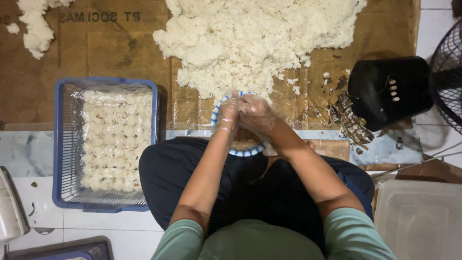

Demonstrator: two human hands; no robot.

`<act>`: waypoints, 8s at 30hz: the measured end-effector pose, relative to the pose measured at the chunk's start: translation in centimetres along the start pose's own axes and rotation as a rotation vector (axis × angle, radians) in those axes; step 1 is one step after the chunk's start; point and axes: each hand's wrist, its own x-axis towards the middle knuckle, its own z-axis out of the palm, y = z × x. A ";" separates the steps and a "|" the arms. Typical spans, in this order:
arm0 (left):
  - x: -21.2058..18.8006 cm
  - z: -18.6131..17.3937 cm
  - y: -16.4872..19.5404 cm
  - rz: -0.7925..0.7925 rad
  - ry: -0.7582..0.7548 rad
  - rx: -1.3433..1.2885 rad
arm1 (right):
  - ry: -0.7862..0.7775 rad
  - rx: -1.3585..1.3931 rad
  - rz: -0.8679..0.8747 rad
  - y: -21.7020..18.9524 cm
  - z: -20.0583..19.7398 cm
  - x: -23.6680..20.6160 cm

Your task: The person sits on the floor and repeatedly takes small portions of a white dough-like material, rolls them into balls, coats them in a brown granular substance in a small bowl, and places the finished items into a blue plastic basket. The process is repeated continuously throughout the clip.

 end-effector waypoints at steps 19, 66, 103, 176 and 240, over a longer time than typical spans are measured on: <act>-5.5 -7.8 7.3 0.904 -0.042 0.784 | -0.592 -0.894 0.469 17.8 7.8 8.5; -14.2 -17.2 15.5 0.655 0.140 0.669 | -0.192 -0.415 0.775 4.9 1.2 -2.1; -5.6 -7.6 0.7 -0.032 -0.108 -0.459 | -0.118 0.038 0.925 -6.5 1.7 -3.3; -17.7 -25.4 19.0 0.611 0.177 0.313 | -0.493 -0.436 0.789 15.0 7.6 -11.0; -6.6 -4.7 3.2 -0.129 -0.381 -0.394 | -0.139 -0.282 0.288 0.5 10.5 -6.0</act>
